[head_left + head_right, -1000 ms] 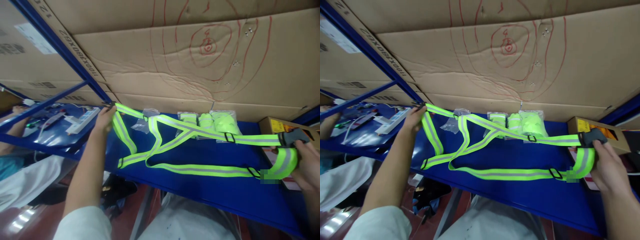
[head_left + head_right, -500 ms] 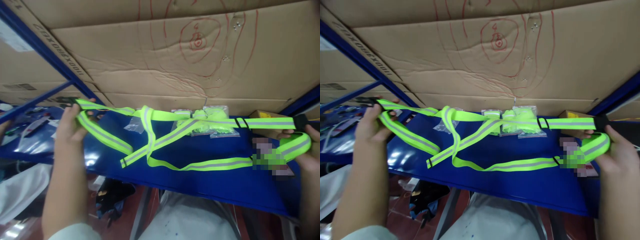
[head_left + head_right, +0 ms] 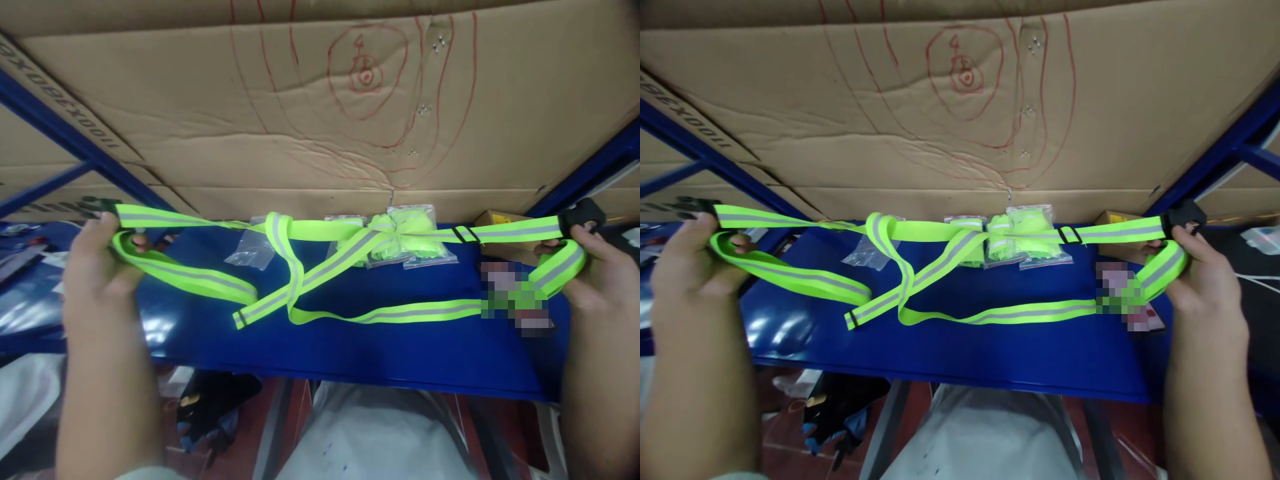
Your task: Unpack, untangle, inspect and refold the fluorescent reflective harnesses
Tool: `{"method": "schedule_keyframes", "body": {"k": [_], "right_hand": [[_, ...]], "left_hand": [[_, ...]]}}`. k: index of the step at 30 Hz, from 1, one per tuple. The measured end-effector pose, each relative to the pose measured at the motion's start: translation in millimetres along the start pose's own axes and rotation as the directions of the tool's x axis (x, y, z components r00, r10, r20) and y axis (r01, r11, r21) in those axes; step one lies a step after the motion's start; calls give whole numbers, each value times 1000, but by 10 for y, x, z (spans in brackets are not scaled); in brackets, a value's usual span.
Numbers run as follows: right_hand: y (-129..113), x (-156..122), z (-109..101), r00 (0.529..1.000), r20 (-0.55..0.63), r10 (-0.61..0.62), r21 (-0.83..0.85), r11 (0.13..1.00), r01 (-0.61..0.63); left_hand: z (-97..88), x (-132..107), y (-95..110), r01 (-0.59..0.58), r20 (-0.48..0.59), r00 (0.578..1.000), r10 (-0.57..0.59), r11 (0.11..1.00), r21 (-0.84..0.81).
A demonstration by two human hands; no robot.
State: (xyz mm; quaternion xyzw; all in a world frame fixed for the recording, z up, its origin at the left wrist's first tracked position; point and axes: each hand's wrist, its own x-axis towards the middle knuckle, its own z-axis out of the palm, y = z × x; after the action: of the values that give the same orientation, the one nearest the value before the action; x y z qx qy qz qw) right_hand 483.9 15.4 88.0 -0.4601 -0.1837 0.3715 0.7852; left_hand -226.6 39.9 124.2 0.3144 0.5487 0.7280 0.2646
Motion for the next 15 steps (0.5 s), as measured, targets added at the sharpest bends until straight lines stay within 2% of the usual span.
{"method": "schedule_keyframes", "body": {"k": [2,6,8,9,11,13,15], "right_hand": [[26,52,-25,997,77,13,20,1000,-14],[42,160,-81,993,-85,-87,-132,988,75],[35,181,-104,991,-85,-108,-219,972,87],[30,184,-116,992,-58,-112,-241,966,95],[20,183,-140,994,-14,-111,-243,964,105],[18,189,-167,995,-11,-101,-209,973,96],[24,203,-194,995,-14,-96,-196,976,91]], "left_hand": [[19,-68,21,15,19,1000,-15,1000,-1],[71,-187,85,-80,125,989,74,996,40],[102,-222,113,-129,181,976,118,990,49],[122,-233,127,-141,180,975,129,989,53],[168,-250,156,-148,104,985,141,987,60],[218,-271,189,-131,30,991,130,990,59],[261,-305,219,-114,13,994,113,991,65]]}}
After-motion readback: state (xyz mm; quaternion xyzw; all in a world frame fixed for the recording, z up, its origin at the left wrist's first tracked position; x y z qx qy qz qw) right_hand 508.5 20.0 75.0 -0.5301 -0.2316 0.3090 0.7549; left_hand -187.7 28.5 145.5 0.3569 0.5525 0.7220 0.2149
